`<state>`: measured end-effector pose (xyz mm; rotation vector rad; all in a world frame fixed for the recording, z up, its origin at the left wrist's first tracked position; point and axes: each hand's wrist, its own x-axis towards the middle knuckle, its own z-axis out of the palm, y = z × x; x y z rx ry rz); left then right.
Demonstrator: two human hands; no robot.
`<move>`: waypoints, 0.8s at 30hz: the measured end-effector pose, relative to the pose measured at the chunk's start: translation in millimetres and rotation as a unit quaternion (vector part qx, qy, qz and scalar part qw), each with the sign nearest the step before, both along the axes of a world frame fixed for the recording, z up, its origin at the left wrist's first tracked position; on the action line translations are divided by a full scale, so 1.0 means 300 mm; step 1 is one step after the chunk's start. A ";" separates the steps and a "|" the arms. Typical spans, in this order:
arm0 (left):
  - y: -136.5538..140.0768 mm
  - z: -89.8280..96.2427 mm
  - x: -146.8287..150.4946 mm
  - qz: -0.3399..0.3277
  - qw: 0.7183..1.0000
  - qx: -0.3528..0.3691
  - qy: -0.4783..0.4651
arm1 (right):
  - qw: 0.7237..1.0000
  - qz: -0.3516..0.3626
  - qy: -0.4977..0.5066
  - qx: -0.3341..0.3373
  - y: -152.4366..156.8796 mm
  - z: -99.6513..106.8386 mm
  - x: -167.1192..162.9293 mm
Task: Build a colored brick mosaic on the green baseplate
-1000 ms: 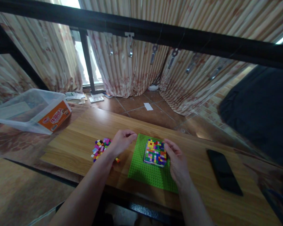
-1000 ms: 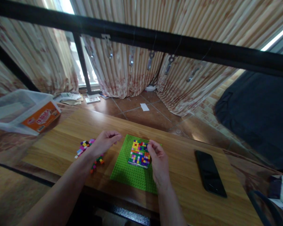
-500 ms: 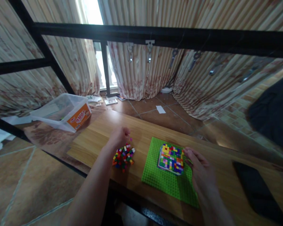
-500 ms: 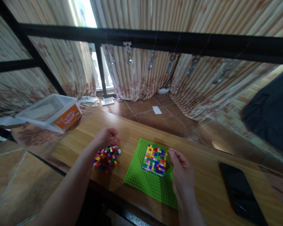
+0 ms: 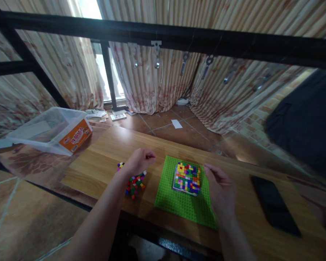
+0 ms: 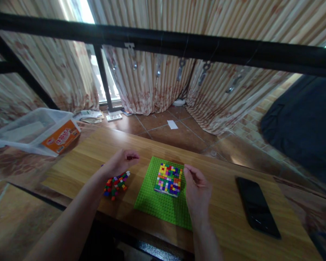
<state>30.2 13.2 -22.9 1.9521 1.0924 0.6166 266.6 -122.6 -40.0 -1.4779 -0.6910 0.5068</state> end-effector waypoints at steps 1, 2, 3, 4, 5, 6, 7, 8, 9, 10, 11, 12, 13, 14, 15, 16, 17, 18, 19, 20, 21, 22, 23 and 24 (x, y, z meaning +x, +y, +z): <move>-0.014 0.006 0.019 -0.026 0.997 -0.041 -0.054 | 0.999 0.015 -0.030 0.009 -0.004 0.009 -0.007; -0.031 0.012 0.039 -0.051 0.990 -0.086 -0.096 | 0.998 0.033 -0.058 0.019 -0.007 0.018 -0.016; -0.049 0.020 0.060 -0.071 0.980 -0.129 -0.133 | 0.995 0.055 -0.083 0.028 -0.012 0.027 -0.026; -0.066 0.028 0.080 -0.088 0.969 -0.166 -0.162 | 0.991 0.078 -0.107 0.032 -0.016 0.035 -0.037; -0.082 0.034 0.098 -0.101 0.957 -0.196 -0.186 | 0.986 0.097 -0.128 0.036 -0.019 0.042 -0.049; -0.095 0.039 0.113 -0.113 0.946 -0.222 -0.205 | 0.981 0.122 -0.144 0.037 -0.023 0.048 -0.060; -0.106 0.042 0.127 -0.121 0.936 -0.244 -0.221 | 0.975 0.148 -0.159 0.036 -0.026 0.053 -0.071; -0.113 0.044 0.137 -0.129 0.927 -0.262 -0.234 | 0.970 0.169 -0.173 0.036 -0.028 0.055 -0.081; -0.117 0.043 0.146 -0.135 0.920 -0.277 -0.244 | 0.964 0.189 -0.186 0.035 -0.029 0.056 -0.089; -0.120 0.041 0.152 -0.140 0.913 -0.288 -0.251 | 0.958 0.205 -0.198 0.035 -0.030 0.056 -0.096; -0.121 0.038 0.157 -0.147 0.907 -0.299 -0.256 | 0.953 0.217 -0.209 0.035 -0.030 0.055 -0.102; -0.122 0.034 0.161 -0.155 0.902 -0.309 -0.259 | 0.949 0.227 -0.218 0.034 -0.029 0.053 -0.106; -0.123 0.031 0.165 -0.164 0.896 -0.318 -0.261 | 0.946 0.235 -0.223 0.034 -0.029 0.051 -0.108; -0.124 0.028 0.167 -0.171 0.891 -0.327 -0.263 | 0.944 0.239 -0.224 0.035 -0.028 0.050 -0.110; -0.125 0.026 0.169 -0.177 0.886 -0.336 -0.266 | 0.944 0.240 -0.224 0.036 -0.028 0.049 -0.110; -0.126 0.025 0.171 -0.181 0.883 -0.342 -0.267 | 0.944 0.239 -0.223 0.037 -0.027 0.048 -0.110; -0.128 0.024 0.173 -0.182 0.881 -0.344 -0.267 | 0.945 0.237 -0.222 0.037 -0.027 0.048 -0.109; -0.129 0.024 0.175 -0.183 0.882 -0.344 -0.265 | 0.945 0.236 -0.222 0.037 -0.027 0.048 -0.108; -0.131 0.025 0.176 -0.182 0.884 -0.341 -0.263 | 0.945 0.235 -0.224 0.037 -0.028 0.048 -0.107; -0.133 0.026 0.177 -0.182 0.886 -0.338 -0.260 | 0.945 0.235 -0.226 0.036 -0.028 0.048 -0.106; -0.134 0.028 0.177 -0.181 0.888 -0.334 -0.258 | 0.944 0.236 -0.228 0.034 -0.029 0.049 -0.105; -0.136 0.029 0.178 -0.180 0.891 -0.330 -0.256 | 0.943 0.236 -0.231 0.030 -0.029 0.050 -0.104; -0.138 0.031 0.179 -0.181 0.892 -0.327 -0.253 | 0.943 0.237 -0.234 0.027 -0.031 0.052 -0.102; -0.140 0.033 0.179 -0.182 0.894 -0.324 -0.250 | 0.942 0.236 -0.236 0.022 -0.032 0.053 -0.100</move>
